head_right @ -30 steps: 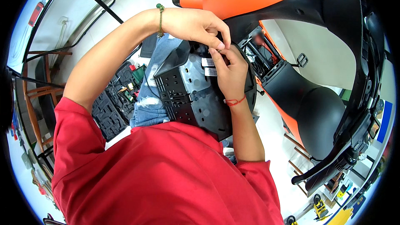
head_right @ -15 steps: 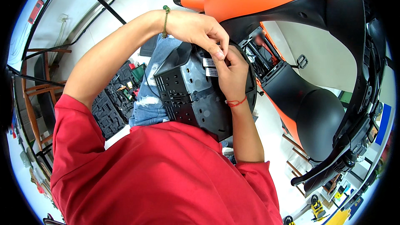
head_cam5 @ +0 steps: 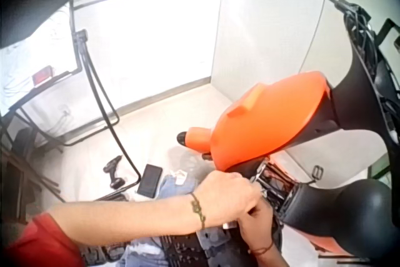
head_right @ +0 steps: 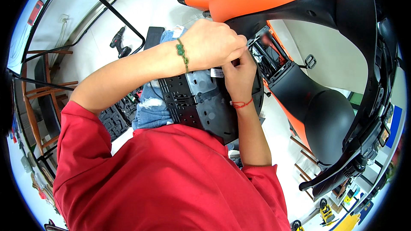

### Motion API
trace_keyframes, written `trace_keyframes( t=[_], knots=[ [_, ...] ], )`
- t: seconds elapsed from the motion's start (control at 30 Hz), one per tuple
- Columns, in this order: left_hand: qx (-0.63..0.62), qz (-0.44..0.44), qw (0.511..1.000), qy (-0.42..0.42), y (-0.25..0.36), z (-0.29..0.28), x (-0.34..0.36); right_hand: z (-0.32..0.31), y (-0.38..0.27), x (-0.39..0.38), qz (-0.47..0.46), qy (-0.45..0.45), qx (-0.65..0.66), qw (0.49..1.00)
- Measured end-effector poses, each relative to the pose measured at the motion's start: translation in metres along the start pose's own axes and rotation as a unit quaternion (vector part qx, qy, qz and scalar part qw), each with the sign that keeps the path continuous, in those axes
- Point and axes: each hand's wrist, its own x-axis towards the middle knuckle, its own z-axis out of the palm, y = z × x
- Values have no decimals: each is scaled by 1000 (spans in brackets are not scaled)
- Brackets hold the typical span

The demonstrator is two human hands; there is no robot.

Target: The person disassembles a scooter housing by selecting an Allen wrench from a set and using it to remove a pin from the plastic casing by hand.

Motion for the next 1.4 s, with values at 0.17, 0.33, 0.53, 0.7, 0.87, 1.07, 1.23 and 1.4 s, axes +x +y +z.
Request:
trace_keyframes(
  t=[0.17, 0.33, 0.53, 0.7, 0.87, 1.07, 1.23, 1.4],
  knots=[
    [142, 16, 990, 23, 0, -12, 1, 1, -6, 2, 14, -8, 12, 1000],
    [112, -57, 991, -50, 7, -33, 11, 2, -6, 1, -23, -20, -9, 999],
    [-30, -9, 983, -179, -12, -56, 9, 1, -8, 2, -38, -11, 1, 999],
    [-4, 60, 984, -166, -21, -53, 12, 2, -9, 2, -33, -17, -3, 999],
    [82, 45, 982, -162, -5, -45, 13, -2, -5, 2, -44, -32, -3, 998],
    [39, -80, 986, -143, 11, -36, 11, 1, -3, 1, -62, -19, -6, 998],
    [-10, -78, 985, -156, 2, -41, 7, 1, -7, -1, 2, 24, -9, 1000],
    [-208, 5, 963, -172, -25, -41, 12, 0, -6, 1, -18, -4, -6, 1000]
  ],
)
